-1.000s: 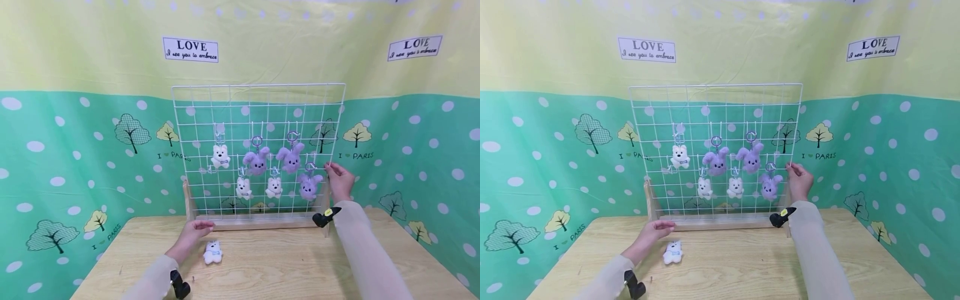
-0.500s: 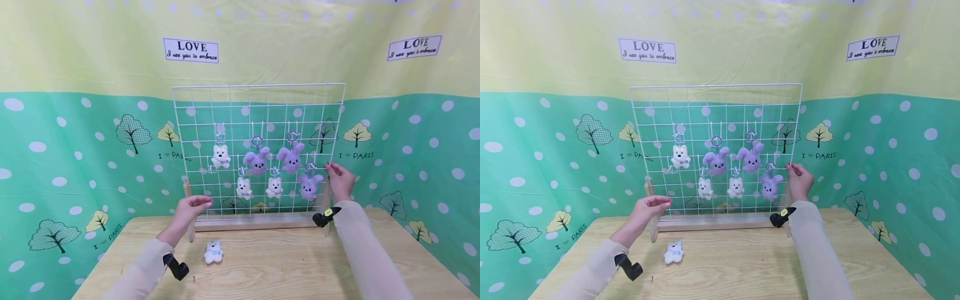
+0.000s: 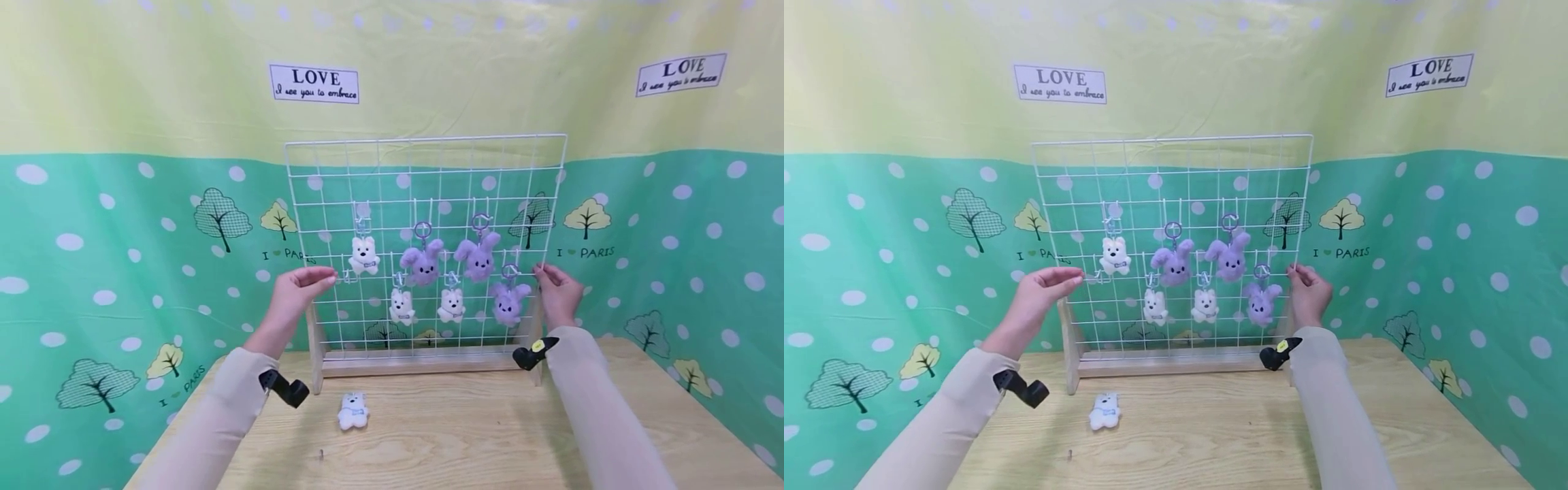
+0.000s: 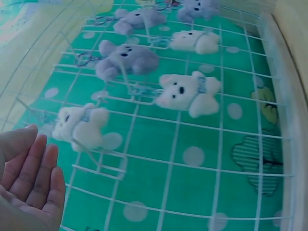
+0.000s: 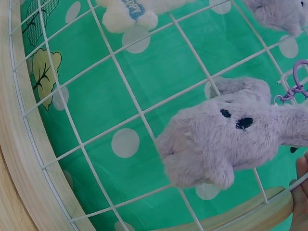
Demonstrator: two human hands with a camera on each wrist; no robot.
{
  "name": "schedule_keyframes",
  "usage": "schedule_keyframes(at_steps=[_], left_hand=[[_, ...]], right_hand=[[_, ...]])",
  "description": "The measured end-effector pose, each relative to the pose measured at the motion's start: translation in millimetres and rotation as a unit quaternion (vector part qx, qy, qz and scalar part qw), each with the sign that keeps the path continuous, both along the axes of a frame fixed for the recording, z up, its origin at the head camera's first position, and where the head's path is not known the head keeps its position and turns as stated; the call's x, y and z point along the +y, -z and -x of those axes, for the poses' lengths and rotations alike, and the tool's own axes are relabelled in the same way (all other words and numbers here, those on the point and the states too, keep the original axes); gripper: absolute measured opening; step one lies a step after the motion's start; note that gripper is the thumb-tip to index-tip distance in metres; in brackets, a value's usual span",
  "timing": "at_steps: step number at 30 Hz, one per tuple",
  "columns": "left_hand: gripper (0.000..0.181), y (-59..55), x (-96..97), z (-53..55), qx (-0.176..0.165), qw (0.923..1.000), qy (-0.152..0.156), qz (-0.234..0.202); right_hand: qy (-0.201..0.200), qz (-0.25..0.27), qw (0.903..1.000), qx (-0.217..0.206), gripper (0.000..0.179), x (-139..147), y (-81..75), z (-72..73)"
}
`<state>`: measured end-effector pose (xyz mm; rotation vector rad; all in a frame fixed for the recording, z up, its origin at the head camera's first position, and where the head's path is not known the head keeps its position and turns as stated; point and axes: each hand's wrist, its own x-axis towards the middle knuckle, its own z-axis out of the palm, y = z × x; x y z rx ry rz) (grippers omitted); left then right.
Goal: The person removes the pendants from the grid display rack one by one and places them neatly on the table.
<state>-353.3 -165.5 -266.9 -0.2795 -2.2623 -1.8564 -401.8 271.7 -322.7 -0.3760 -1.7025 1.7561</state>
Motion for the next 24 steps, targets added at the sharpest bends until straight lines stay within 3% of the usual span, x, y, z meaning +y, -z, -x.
schedule_keyframes(at_steps=[7,11,16,24], left_hand=[[0.037,-34.4,8.0,10.8,0.022,0.9996,-0.009,0.011],[0.038,-47.3,17.0,18.3,0.036,0.9992,-0.012,0.016],[0.034,-53.5,31.2,28.4,0.05,0.9986,-0.018,0.003],[0.027,-53.8,46.4,41.7,0.067,0.9965,-0.045,-0.02]], right_hand=[[-0.002,-0.012,0.9999,0.0,0.033,0,-0.2,-1.5],[-0.008,-0.005,0.9999,-0.009,0.035,1,0.2,-2.5],[-0.011,-0.001,0.9999,-0.01,0.036,4,1.8,-1.3],[-0.001,-0.024,0.9997,-0.002,0.034,3,5.5,0.4]])
